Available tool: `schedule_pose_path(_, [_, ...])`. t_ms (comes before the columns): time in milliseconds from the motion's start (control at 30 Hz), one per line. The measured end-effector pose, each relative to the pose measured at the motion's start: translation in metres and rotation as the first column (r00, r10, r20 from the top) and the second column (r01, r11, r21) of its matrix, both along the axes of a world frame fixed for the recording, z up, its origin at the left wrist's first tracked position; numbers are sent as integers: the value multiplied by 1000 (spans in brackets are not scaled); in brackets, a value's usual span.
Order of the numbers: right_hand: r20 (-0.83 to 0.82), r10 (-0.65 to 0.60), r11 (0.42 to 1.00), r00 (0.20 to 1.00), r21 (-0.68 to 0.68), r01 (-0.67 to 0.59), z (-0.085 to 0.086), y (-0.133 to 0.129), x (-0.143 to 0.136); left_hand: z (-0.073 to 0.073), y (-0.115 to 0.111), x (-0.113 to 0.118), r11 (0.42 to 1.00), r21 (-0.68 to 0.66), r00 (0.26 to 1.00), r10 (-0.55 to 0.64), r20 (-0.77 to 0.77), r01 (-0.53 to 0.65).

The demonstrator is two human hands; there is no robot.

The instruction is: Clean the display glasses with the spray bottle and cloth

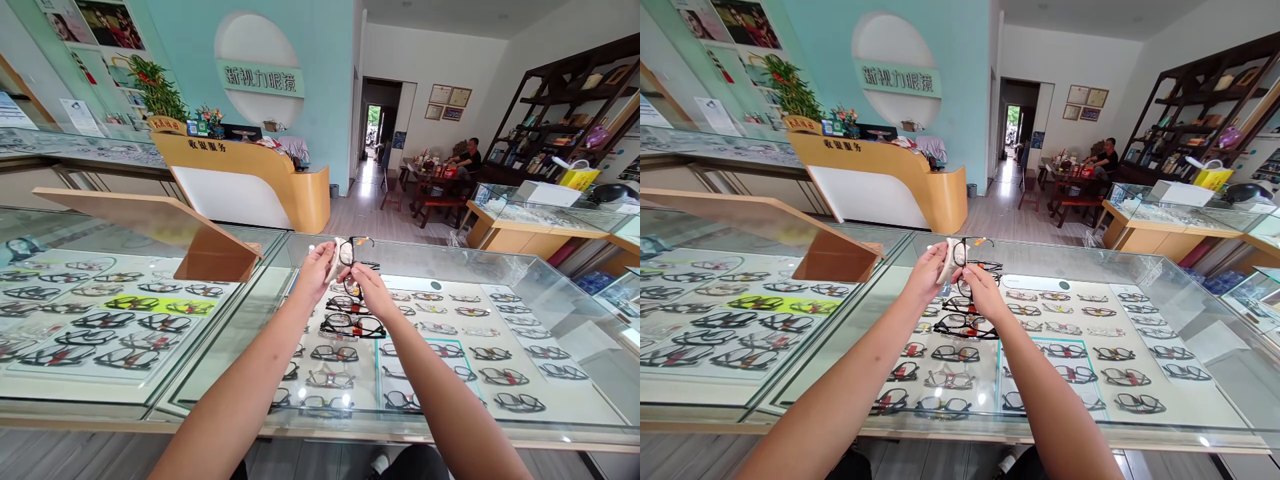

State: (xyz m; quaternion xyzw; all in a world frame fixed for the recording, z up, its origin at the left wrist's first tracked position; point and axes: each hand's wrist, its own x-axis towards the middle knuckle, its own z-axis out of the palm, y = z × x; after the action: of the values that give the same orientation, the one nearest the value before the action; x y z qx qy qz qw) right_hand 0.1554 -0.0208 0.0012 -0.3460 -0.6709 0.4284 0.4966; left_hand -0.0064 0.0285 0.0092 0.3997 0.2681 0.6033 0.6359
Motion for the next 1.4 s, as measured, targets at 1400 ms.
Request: schedule_pose_path(1400, [-40, 75, 995, 996, -57, -77, 5, 2, 5, 1, -1, -12, 976, -45, 965, -216, -151, 212])
